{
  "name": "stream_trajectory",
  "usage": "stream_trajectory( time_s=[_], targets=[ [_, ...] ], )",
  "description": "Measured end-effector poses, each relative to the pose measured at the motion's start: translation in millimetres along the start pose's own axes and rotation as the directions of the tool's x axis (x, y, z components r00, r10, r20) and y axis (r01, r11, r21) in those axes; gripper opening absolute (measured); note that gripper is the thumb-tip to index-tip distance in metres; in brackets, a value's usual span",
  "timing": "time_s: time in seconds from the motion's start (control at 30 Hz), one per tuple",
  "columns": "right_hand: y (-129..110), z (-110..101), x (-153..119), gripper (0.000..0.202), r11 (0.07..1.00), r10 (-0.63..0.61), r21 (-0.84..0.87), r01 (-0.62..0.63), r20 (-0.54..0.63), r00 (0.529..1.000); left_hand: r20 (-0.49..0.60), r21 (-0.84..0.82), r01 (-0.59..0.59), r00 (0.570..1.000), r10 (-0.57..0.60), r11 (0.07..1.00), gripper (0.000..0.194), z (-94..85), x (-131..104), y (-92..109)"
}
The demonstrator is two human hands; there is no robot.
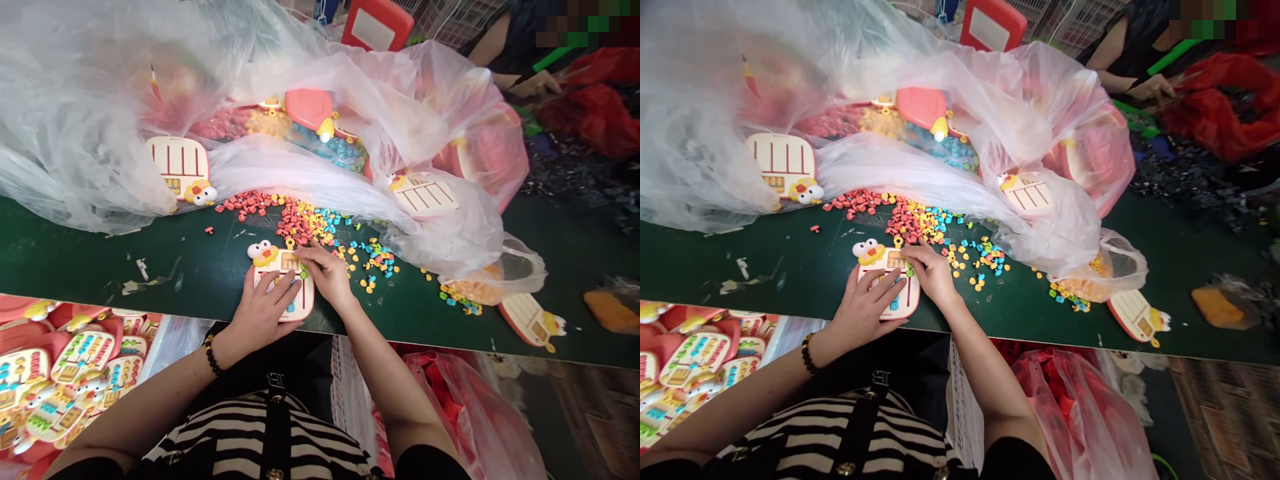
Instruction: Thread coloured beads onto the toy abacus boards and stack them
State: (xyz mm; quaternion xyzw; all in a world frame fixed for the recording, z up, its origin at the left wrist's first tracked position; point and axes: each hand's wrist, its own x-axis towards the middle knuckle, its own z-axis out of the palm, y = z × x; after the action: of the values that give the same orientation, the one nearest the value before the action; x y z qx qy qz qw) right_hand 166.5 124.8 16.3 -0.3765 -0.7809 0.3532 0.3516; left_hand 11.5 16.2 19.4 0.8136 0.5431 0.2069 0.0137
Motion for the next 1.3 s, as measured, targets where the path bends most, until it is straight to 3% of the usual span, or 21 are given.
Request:
stream_trajectory(
  time_s=[0.13, 0.23, 0.27, 0.33, 0.4, 0.5, 0.57, 0.67, 0.77, 0.87, 1.0, 1.1, 1.2, 1.3],
  targets=[
    [-8, -4, -8, 0.032, 0.992, -0.043, -0.115, 0.052, 0.079, 0.996, -0.002, -0.009, 0.003, 1.000, -0.003, 1.000, 0.056, 1.2, -1, -1],
    [-15, -22, -12, 0.031, 0.986, -0.012, -0.164, 0.032, 0.121, 0.993, 0.000, -0.023, 0.004, 1.000, -0.004, 1.000, 0.055, 2.0, -1, -1],
    [-15, -33, -13, 0.030, 0.984, 0.016, -0.178, -0.002, 0.081, 0.997, -0.001, -0.028, 0.002, 1.000, -0.002, 1.000, 0.055, 2.1, -1, -2],
    [-8, -60, -11, 0.028, 0.959, 0.099, -0.254, -0.126, -0.118, 0.988, -0.001, -0.033, -0.002, 1.000, 0.002, 0.999, 0.055, 2.1, -1, -2],
    [5, -88, -8, 0.027, 0.854, 0.167, -0.404, -0.327, -0.384, 0.908, 0.000, -0.034, -0.007, 1.000, 0.007, 0.999, 0.054, 1.8, -1, -2],
    [26, -115, -4, 0.015, 0.655, 0.310, -0.566, -0.501, -0.403, 0.861, -0.004, -0.030, -0.005, 1.000, 0.004, 1.000, 0.054, 1.5, -1, -1],
    [32, -121, -3, 0.012, 0.615, 0.374, -0.587, -0.527, -0.372, 0.850, -0.008, -0.028, 0.002, 1.000, -0.002, 1.000, 0.053, 1.5, -1, -1],
    [28, -116, -3, 0.014, 0.674, 0.362, -0.508, -0.537, -0.406, 0.839, -0.011, -0.029, 0.000, 1.000, -0.001, 1.000, 0.054, 1.9, -2, 0],
    [12, -97, 1, 0.017, 0.827, 0.278, -0.331, -0.453, -0.460, 0.843, -0.007, -0.026, -0.002, 1.000, 0.002, 1.000, 0.055, 1.8, -2, -1],
    [-2, -62, 8, 0.016, 0.962, 0.226, -0.084, -0.261, -0.293, 0.929, 0.002, -0.012, 0.000, 1.000, 0.000, 1.000, 0.055, 1.1, -2, -1],
    [-5, -23, 18, 0.013, 0.973, 0.215, 0.107, -0.205, -0.095, 0.972, 0.009, -0.010, 0.005, 1.000, -0.004, 1.000, 0.056, 0.8, -1, -1],
    [-3, -15, 17, 0.010, 0.983, 0.160, 0.097, -0.157, -0.032, 0.987, 0.011, -0.017, 0.004, 1.000, -0.003, 1.000, 0.057, 1.3, -1, 0],
    [-6, -19, 10, 0.012, 0.998, -0.005, -0.059, 0.006, 0.019, 1.000, 0.004, -0.017, 0.003, 1.000, -0.002, 1.000, 0.055, 1.8, -1, -1],
    [-12, -23, 4, 0.018, 0.967, -0.144, -0.195, 0.164, 0.112, 0.983, -0.012, -0.013, -0.001, 1.000, 0.001, 1.000, 0.055, 2.3, -1, -1]
  ],
)
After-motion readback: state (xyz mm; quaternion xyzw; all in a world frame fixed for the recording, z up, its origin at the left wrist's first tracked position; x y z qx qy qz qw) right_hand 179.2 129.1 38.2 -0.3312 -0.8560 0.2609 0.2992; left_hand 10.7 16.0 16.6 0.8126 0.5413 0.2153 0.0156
